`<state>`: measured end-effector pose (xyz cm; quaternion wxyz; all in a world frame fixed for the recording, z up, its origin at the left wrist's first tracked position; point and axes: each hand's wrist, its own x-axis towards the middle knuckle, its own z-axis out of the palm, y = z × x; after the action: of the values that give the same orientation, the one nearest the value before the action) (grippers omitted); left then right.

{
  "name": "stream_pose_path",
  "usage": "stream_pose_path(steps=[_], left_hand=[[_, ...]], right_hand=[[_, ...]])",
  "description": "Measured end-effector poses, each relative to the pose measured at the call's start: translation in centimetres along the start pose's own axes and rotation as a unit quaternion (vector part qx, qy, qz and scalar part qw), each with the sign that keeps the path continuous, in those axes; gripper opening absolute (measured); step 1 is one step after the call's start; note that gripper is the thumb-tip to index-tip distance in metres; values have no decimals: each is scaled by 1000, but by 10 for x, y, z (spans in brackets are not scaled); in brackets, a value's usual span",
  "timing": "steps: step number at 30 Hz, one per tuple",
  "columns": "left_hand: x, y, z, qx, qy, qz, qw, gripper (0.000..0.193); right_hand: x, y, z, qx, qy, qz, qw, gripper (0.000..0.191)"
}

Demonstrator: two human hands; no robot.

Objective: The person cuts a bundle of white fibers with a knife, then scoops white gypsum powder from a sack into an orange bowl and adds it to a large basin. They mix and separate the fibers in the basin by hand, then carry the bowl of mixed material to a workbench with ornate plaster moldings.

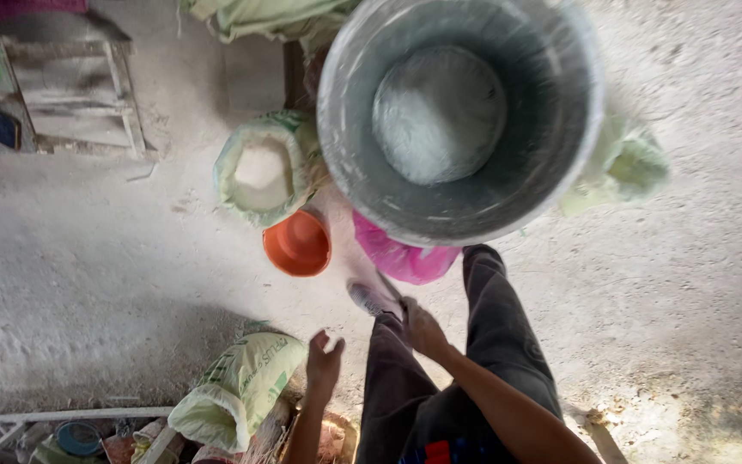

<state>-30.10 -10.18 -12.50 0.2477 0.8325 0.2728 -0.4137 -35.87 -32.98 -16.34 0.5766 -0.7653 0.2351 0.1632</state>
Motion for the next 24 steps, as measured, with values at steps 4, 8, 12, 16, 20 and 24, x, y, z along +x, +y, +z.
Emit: stream_pose_path(steps=[4,8,12,16,20,24], left_hand=[[10,-102,-12,-30,-56,-18,998,72],[48,-216,-34,-53,-65,-65,994,71],[71,-319,-64,-55,-63,-128,988,71],[74,-367,-85,-60,-76,-183,978,71],[77,-384,-99,-90,-95,-179,975,71],[81,-383,-115,-125,-101,-143,977,71]], right_hand=[[68,29,65,-94,171,-87,977,23],[133,70,122,-324,74,80,940,34],[168,111,161,-317,60,216,922,56],[158,113,178,-363,95,198,905,70],[107,72,187,-320,120,150,928,70],[53,19,204,-257,128,157,945,76]])
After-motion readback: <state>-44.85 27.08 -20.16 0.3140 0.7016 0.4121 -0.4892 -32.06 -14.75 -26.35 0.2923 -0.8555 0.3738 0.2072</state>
